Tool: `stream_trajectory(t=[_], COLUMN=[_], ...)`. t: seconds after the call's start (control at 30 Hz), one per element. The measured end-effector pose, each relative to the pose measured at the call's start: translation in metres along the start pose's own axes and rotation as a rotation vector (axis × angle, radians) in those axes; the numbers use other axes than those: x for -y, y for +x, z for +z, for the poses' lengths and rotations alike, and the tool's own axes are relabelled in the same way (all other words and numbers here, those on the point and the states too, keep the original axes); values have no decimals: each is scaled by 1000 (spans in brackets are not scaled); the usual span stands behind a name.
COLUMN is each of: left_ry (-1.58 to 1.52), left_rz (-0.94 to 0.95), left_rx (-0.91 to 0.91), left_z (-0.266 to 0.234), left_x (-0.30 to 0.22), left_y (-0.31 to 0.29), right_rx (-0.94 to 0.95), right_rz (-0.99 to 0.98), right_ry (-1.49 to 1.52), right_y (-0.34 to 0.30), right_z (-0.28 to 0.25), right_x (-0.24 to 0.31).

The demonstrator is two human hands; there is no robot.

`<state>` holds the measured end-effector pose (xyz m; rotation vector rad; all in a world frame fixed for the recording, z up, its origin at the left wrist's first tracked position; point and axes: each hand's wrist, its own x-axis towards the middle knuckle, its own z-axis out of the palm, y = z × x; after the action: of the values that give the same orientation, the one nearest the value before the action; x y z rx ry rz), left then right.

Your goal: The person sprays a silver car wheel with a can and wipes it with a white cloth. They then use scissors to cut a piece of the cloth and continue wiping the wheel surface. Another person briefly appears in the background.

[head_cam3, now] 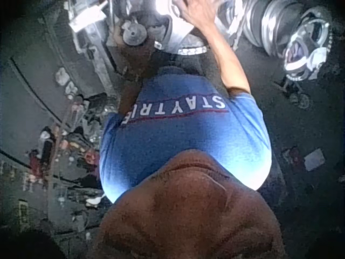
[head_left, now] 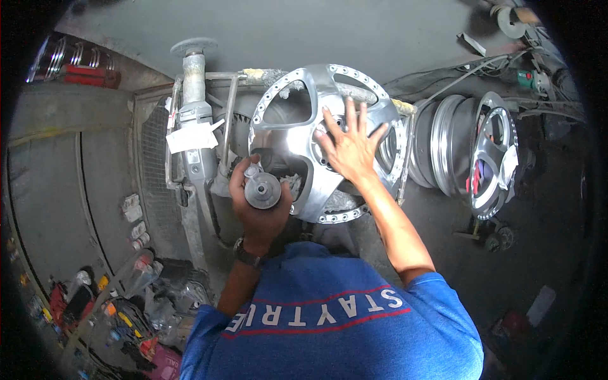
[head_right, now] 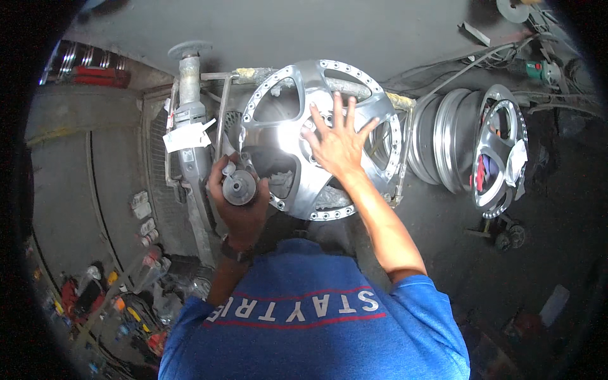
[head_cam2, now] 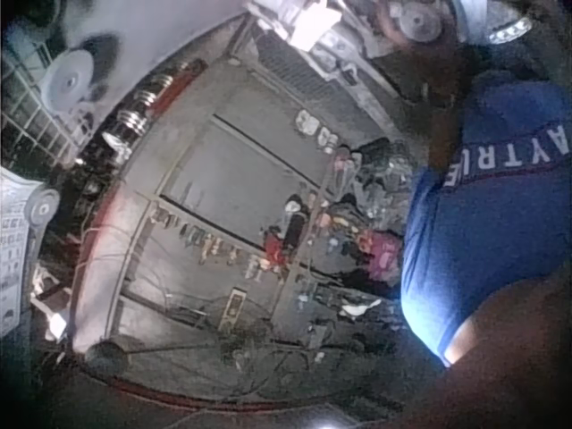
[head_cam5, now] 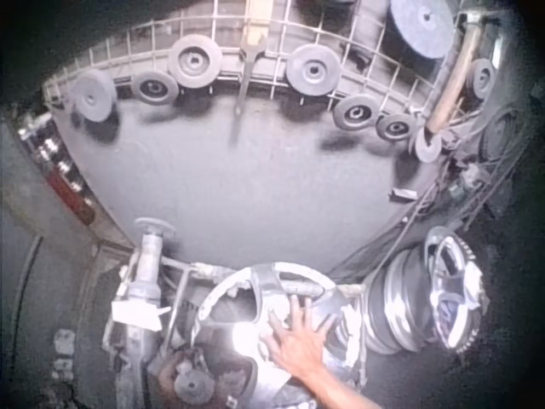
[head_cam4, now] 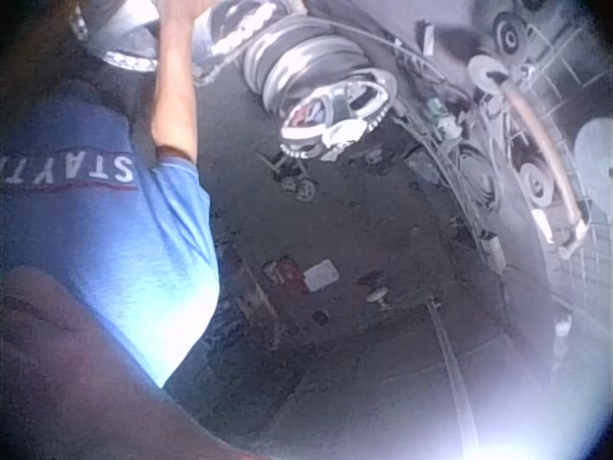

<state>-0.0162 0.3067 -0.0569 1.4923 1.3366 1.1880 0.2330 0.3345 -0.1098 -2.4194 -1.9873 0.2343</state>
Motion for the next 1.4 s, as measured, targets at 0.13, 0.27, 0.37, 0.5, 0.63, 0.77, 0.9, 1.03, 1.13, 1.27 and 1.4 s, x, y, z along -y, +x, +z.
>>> stream_trajectory(t=[0.13, 0.27, 0.37, 0.5, 0.63, 0.77, 0.9, 1.03, 1.13, 1.27, 1.4], left_ry=[-53, -31, 28, -38, -18, -19, -26, 71, 83, 126, -49], left_rz=[-91, -14, 10, -57, -121, -70, -90, -6, 56, 94, -51], left_rx=[23, -8, -3, 1, 13, 2, 2, 21, 31, 35, 28], left_z=[1, 1, 1, 4, 4, 2, 5, 3, 7, 4, 5], left_x=[-4, -1, -3, 2, -3, 10, 1, 3, 3, 1, 6], left_y=[-4, -2, 1, -2, -4, -7, -4, -5, -8, -6, -12], right_rx=[-91, -64, -99, -66, -123, -33, -100, -84, -74, -84, -47], right_rz=[52, -13, 46, -31, 28, -17, -12, 11, -6, 3, -12], right_ry=[-47, 13, -4, 25, -13, -25, -5, -39, -12, 8, 6], right_y=[14, 4, 14, -2, 13, -5, 9, -1, 3, 9, 6], right_z=[6, 4, 3, 4, 7, 1, 3, 3, 0, -3, -3], right_x=[-12, -2, -13, -2, -14, -13, -3, -20, -10, -15, -5])
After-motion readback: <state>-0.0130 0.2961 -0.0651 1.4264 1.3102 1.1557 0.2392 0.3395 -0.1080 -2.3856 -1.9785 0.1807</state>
